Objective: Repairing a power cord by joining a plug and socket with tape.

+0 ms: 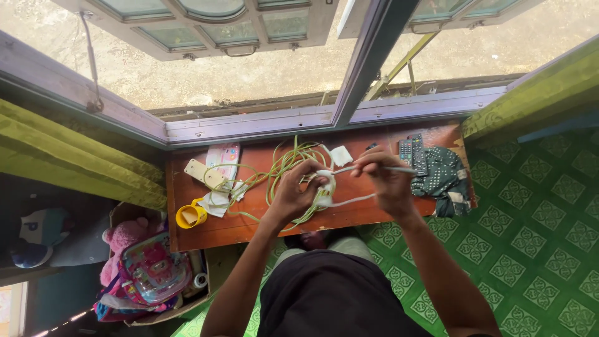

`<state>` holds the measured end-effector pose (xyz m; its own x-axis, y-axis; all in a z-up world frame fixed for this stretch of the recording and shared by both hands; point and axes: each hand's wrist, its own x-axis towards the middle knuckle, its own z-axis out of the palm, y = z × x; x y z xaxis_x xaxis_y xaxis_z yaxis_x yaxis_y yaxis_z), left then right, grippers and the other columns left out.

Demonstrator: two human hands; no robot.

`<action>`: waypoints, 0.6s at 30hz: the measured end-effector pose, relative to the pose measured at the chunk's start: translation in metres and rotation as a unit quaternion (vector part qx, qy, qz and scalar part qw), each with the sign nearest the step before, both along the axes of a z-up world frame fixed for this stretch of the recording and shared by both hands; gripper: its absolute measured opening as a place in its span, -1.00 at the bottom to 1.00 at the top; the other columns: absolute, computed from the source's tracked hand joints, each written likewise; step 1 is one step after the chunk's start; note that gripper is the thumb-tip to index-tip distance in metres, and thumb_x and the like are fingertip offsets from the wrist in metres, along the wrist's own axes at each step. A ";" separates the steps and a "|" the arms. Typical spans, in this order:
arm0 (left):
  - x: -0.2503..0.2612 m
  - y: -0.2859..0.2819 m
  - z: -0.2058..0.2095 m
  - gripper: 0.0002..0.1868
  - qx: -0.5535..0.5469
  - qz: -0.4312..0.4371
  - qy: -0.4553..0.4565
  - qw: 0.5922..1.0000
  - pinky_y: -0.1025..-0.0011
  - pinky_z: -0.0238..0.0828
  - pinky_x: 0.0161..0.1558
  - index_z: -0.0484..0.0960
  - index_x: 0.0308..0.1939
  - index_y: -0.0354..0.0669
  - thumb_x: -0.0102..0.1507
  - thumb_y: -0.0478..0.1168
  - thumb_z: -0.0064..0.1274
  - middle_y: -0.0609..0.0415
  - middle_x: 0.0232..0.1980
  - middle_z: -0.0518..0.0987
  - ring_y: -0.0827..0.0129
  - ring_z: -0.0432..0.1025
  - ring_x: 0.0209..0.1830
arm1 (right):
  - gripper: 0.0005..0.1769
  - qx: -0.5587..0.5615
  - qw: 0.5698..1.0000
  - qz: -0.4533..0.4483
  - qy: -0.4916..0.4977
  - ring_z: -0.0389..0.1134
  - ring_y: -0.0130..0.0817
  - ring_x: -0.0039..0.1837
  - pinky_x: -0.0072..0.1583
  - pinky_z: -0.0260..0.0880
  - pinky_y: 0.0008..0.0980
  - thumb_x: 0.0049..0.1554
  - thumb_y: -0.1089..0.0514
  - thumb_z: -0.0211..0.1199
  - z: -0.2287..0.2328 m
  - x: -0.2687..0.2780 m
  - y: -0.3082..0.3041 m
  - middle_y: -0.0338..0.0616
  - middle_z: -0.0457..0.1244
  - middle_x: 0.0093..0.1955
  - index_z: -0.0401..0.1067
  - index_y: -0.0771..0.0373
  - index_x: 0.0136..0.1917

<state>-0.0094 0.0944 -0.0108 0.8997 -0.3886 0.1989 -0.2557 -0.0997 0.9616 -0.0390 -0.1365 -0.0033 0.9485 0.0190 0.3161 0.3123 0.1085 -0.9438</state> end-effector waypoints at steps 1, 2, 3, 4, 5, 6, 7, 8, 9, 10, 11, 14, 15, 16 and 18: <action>0.000 0.001 -0.004 -0.86 0.000 0.001 0.001 1.000 0.42 0.50 -0.07 0.56 -0.09 -0.28 0.28 -0.42 0.15 0.02 -0.20 0.65 0.38 0.59 -0.15 | -0.88 0.000 1.000 0.001 0.001 0.42 -0.38 0.01 0.14 0.49 -0.41 0.34 0.24 0.19 -0.002 0.001 -0.014 -0.08 0.31 0.04 0.48 0.35 0.01; 0.001 0.002 -0.008 -0.87 0.002 0.005 0.021 1.000 0.42 0.50 -0.10 0.56 -0.10 -0.28 0.28 -0.42 0.14 0.02 -0.22 0.64 0.39 0.57 -0.18 | -0.87 0.013 1.000 -0.021 -0.006 0.43 -0.39 0.01 0.13 0.50 -0.41 0.35 0.22 0.19 -0.003 0.004 -0.028 -0.09 0.31 0.03 0.48 0.34 0.03; 0.002 0.003 -0.013 -0.88 0.003 0.010 0.042 0.999 0.43 0.49 -0.12 0.55 -0.11 -0.28 0.29 -0.42 0.14 0.03 -0.24 0.63 0.40 0.55 -0.21 | -0.86 0.027 0.999 -0.043 -0.014 0.43 -0.39 0.00 0.12 0.51 -0.41 0.35 0.20 0.20 -0.005 0.006 -0.042 -0.11 0.32 0.01 0.47 0.34 0.06; 0.001 0.001 -0.009 -0.88 0.004 0.011 0.042 0.999 0.43 0.49 -0.12 0.55 -0.11 -0.28 0.29 -0.42 0.14 0.03 -0.24 0.63 0.40 0.55 -0.21 | -0.86 0.027 0.999 -0.042 -0.014 0.43 -0.39 0.00 0.12 0.51 -0.41 0.35 0.20 0.20 -0.003 0.007 -0.047 -0.11 0.32 0.01 0.47 0.34 0.06; 0.000 0.000 -0.006 -0.88 0.004 0.021 0.047 0.999 0.43 0.49 -0.14 0.55 -0.12 -0.28 0.29 -0.43 0.13 0.04 -0.26 0.63 0.42 0.54 -0.23 | -0.86 0.036 0.998 -0.042 -0.021 0.42 -0.39 0.00 0.11 0.50 -0.40 0.34 0.19 0.24 -0.002 0.007 -0.051 -0.11 0.32 0.01 0.46 0.33 0.09; -0.001 -0.002 -0.003 -0.89 0.004 0.030 0.052 0.998 0.44 0.48 -0.15 0.54 -0.12 -0.28 0.29 -0.43 0.12 0.04 -0.27 0.63 0.44 0.53 -0.24 | -0.83 0.045 0.998 -0.045 -0.029 0.41 -0.38 0.00 0.10 0.50 -0.38 0.33 0.18 0.29 -0.001 0.007 -0.055 -0.11 0.31 0.02 0.44 0.33 0.12; -0.001 -0.007 0.001 -0.89 0.005 0.029 0.052 0.998 0.44 0.48 -0.15 0.54 -0.12 -0.28 0.29 -0.43 0.12 0.04 -0.27 0.63 0.44 0.53 -0.24 | -0.83 0.046 0.998 -0.045 -0.029 0.41 -0.38 0.00 0.10 0.50 -0.38 0.33 0.18 0.29 0.006 0.007 -0.050 -0.11 0.31 0.02 0.44 0.33 0.12; -0.001 -0.011 0.004 -0.89 0.000 0.034 0.037 0.999 0.44 0.47 -0.14 0.55 -0.12 -0.28 0.29 -0.44 0.11 0.05 -0.27 0.63 0.44 0.53 -0.24 | -0.76 0.041 0.998 -0.020 -0.034 0.41 -0.37 0.02 0.11 0.51 -0.36 0.30 0.16 0.32 0.013 0.009 -0.045 -0.08 0.30 0.07 0.40 0.32 0.16; -0.002 -0.015 0.008 -0.88 -0.006 0.039 0.021 0.999 0.44 0.47 -0.13 0.55 -0.11 -0.28 0.29 -0.45 0.09 0.05 -0.27 0.63 0.45 0.53 -0.23 | -0.68 0.037 0.999 0.006 -0.039 0.40 -0.36 0.04 0.12 0.51 -0.34 0.27 0.14 0.35 0.020 0.010 -0.040 -0.06 0.29 0.13 0.37 0.32 0.20; -0.001 -0.020 0.010 -0.88 -0.005 0.041 0.020 0.999 0.44 0.47 -0.13 0.55 -0.11 -0.28 0.29 -0.45 0.09 0.05 -0.27 0.63 0.45 0.53 -0.23 | -0.68 0.037 0.998 0.008 -0.041 0.40 -0.36 0.04 0.12 0.51 -0.34 0.27 0.14 0.35 0.023 0.013 -0.034 -0.06 0.29 0.13 0.37 0.32 0.20; 0.000 -0.024 0.013 -0.89 -0.015 0.030 0.022 0.999 0.44 0.46 -0.12 0.55 -0.10 -0.29 0.30 -0.45 0.08 0.05 -0.28 0.63 0.45 0.52 -0.24 | -0.61 0.052 0.997 0.035 -0.036 0.42 -0.37 0.06 0.13 0.53 -0.34 0.25 0.09 0.33 0.027 0.015 -0.029 -0.05 0.30 0.18 0.34 0.31 0.24; -0.002 -0.037 0.026 -0.90 -0.025 0.016 0.035 0.999 0.45 0.46 -0.13 0.55 -0.10 -0.29 0.32 -0.44 0.08 0.04 -0.29 0.63 0.45 0.53 -0.25 | -0.57 0.085 0.993 0.080 -0.012 0.43 -0.39 0.10 0.15 0.53 -0.36 0.24 0.08 0.30 0.012 0.015 -0.027 -0.03 0.32 0.22 0.34 0.31 0.29; -0.002 -0.041 0.032 -0.91 -0.025 0.009 0.044 0.999 0.45 0.47 -0.14 0.55 -0.10 -0.29 0.32 -0.44 0.08 0.04 -0.29 0.64 0.45 0.53 -0.26 | -0.60 0.105 0.990 0.094 0.007 0.43 -0.39 0.11 0.16 0.51 -0.37 0.26 0.10 0.28 0.003 0.014 -0.029 -0.03 0.33 0.22 0.37 0.33 0.29; -0.002 -0.043 0.033 -0.91 -0.026 0.013 0.043 0.999 0.45 0.47 -0.14 0.55 -0.10 -0.29 0.32 -0.44 0.08 0.04 -0.29 0.64 0.45 0.53 -0.26 | -0.60 0.105 0.990 0.099 0.006 0.43 -0.39 0.11 0.16 0.51 -0.37 0.26 0.10 0.28 -0.004 0.015 -0.031 -0.03 0.33 0.22 0.37 0.33 0.29; -0.002 -0.045 0.035 -0.91 -0.019 0.027 0.021 0.999 0.44 0.47 -0.13 0.57 -0.10 -0.28 0.33 -0.43 0.08 0.02 -0.27 0.64 0.44 0.54 -0.24 | -0.75 0.104 0.990 0.097 0.027 0.42 -0.39 0.10 0.18 0.49 -0.37 0.32 0.23 0.26 -0.016 0.017 -0.034 -0.01 0.34 0.16 0.41 0.38 0.22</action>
<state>-0.0110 0.0492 0.0242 0.9271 -0.3317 0.1745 -0.2107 -0.0761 0.9746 -0.0222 -0.1706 -0.0192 0.9489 0.1419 0.2820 0.2172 0.3548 -0.9094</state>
